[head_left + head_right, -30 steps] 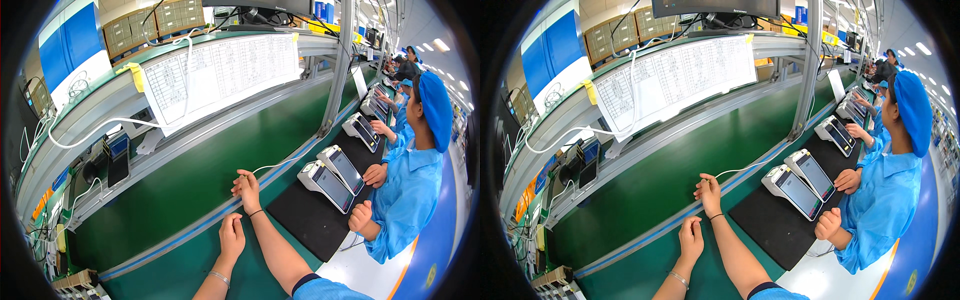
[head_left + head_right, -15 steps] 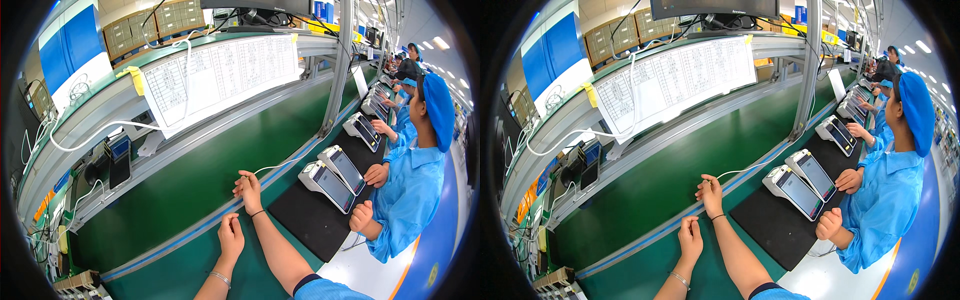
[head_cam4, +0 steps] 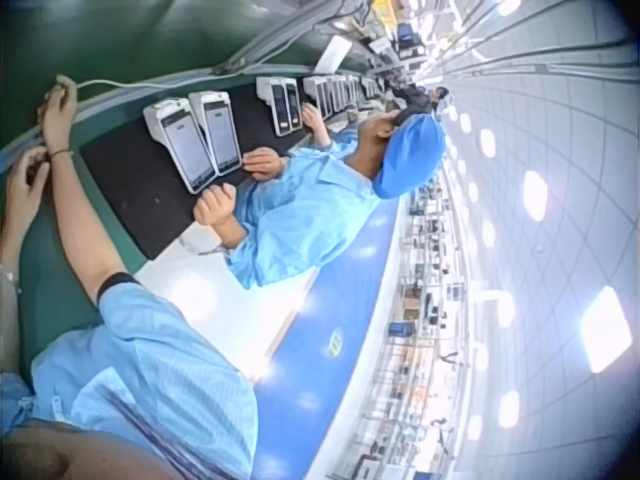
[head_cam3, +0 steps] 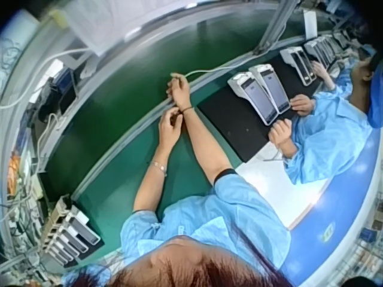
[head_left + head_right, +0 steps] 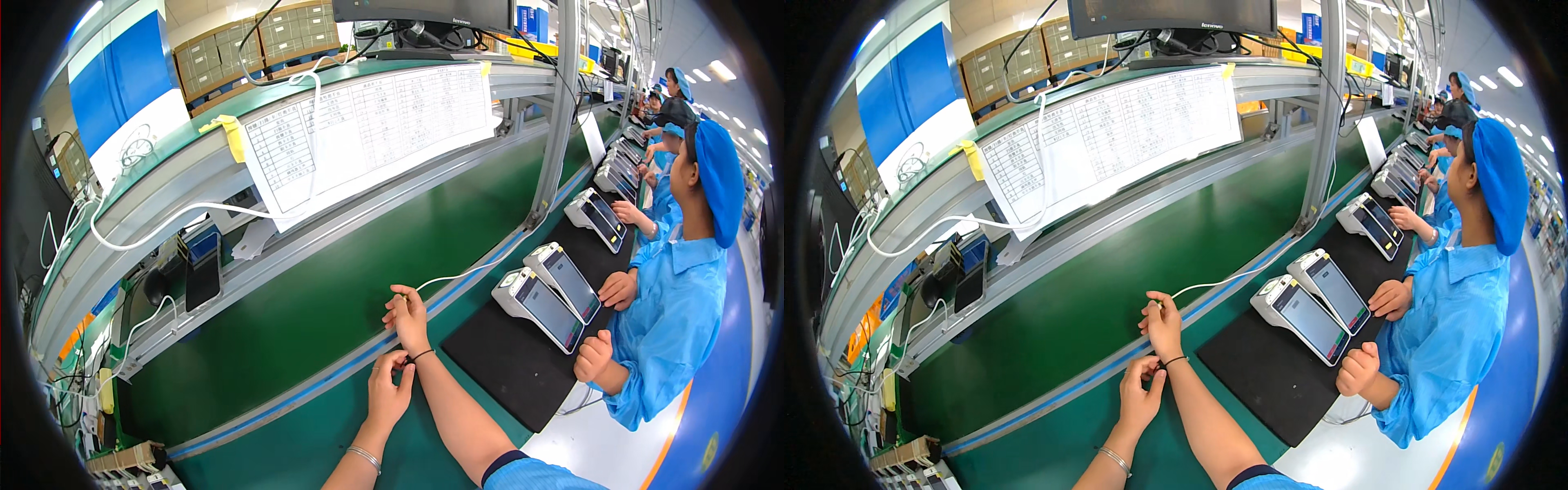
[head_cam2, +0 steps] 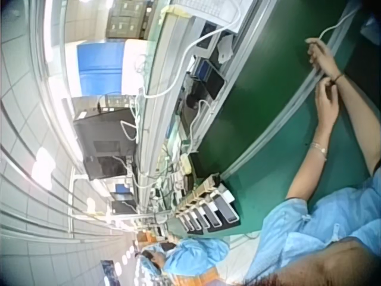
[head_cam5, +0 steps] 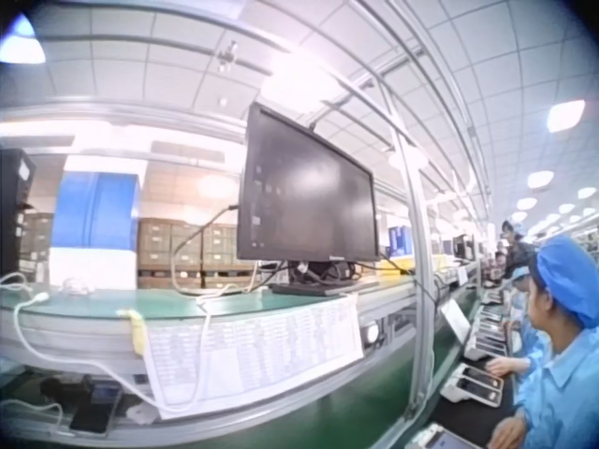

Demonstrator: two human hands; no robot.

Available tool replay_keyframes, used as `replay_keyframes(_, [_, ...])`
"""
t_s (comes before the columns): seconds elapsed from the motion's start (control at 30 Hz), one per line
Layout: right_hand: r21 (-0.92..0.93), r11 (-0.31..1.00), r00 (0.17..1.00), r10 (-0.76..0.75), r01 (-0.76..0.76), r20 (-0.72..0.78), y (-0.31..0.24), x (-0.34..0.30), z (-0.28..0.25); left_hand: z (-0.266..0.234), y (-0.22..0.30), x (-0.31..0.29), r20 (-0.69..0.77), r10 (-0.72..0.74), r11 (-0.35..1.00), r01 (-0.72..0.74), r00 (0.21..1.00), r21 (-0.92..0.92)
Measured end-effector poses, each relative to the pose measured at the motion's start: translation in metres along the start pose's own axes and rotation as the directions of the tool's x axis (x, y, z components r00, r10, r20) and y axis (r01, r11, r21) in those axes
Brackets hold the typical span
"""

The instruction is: Testing and checking handheld electronic devices on a factory assembly line.

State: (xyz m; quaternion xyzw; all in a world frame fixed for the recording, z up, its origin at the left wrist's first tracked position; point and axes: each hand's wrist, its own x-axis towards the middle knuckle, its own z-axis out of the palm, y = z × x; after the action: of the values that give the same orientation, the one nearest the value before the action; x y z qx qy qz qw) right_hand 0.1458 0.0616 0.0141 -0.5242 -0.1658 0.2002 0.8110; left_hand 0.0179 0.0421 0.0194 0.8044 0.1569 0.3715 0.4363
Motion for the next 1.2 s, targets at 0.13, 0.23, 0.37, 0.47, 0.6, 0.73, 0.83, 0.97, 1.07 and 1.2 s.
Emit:
replay_keyframes(0.13, [-0.058, 0.998, 1.0, -0.007, 0.007, 0.012, 0.0007, -0.0039, 0.0023, -0.0005, 0.0008, -0.001, 0.017, -0.057, 0.998, 0.057, 0.998, -0.013])
replay_keyframes(0.23, [-0.086, 0.996, 1.0, 0.002, -0.001, 0.011, -0.0021, -0.0062, 0.0035, -0.0005, 0.0012, -0.0014, 0.0, -0.087, 0.996, 0.087, 0.996, -0.014])
replay_keyframes(0.37, [-0.105, 0.994, 1.0, -0.016, 0.017, 0.011, -0.0035, -0.0054, 0.0039, 0.0004, -0.0004, -0.0015, -0.009, -0.068, 0.998, 0.068, 0.998, -0.003])
replay_keyframes(0.47, [-0.108, 0.994, 1.0, 0.009, -0.007, 0.022, -0.0038, -0.0072, 0.0032, 0.0013, -0.0038, -0.0017, -0.018, -0.056, 0.998, 0.056, 0.998, -0.009])
replay_keyframes(0.6, [-0.078, 0.997, 1.0, 0.019, -0.017, 0.022, -0.0045, -0.0067, 0.0048, 0.0005, -0.004, -0.0017, -0.02, -0.068, 0.998, 0.068, 0.997, -0.002])
replay_keyframes(0.73, [-0.067, 0.998, 1.0, 0.003, -0.003, 0.008, -0.0037, -0.0061, 0.0048, 0.0014, -0.0044, -0.0017, -0.016, -0.076, 0.997, 0.076, 0.997, -0.002])
replay_keyframes(0.83, [-0.065, 0.997, 0.999, 0.03, -0.029, 0.017, -0.003, -0.0065, 0.0019, 0.002, -0.0021, -0.0013, -0.012, -0.081, 0.996, 0.081, 0.997, 0.034])
replay_keyframes(0.97, [-0.071, 0.997, 1.0, 0.017, -0.015, 0.017, -0.0037, -0.0071, 0.0048, 0.0016, -0.002, -0.0022, -0.024, -0.106, 0.994, 0.106, 0.994, -0.004])
replay_keyframes(1.07, [-0.098, 0.994, 0.999, 0.042, -0.04, 0.021, -0.006, -0.0103, 0.0066, 0.0005, -0.0022, -0.0019, -0.022, -0.145, 0.989, 0.145, 0.989, -0.023])
replay_keyframes(1.2, [-0.11, 0.994, 1.0, 0.009, -0.006, 0.027, -0.0022, -0.0062, 0.0079, 0.0001, -0.0027, -0.0007, -0.039, -0.152, 0.987, 0.15, 0.988, -0.054])
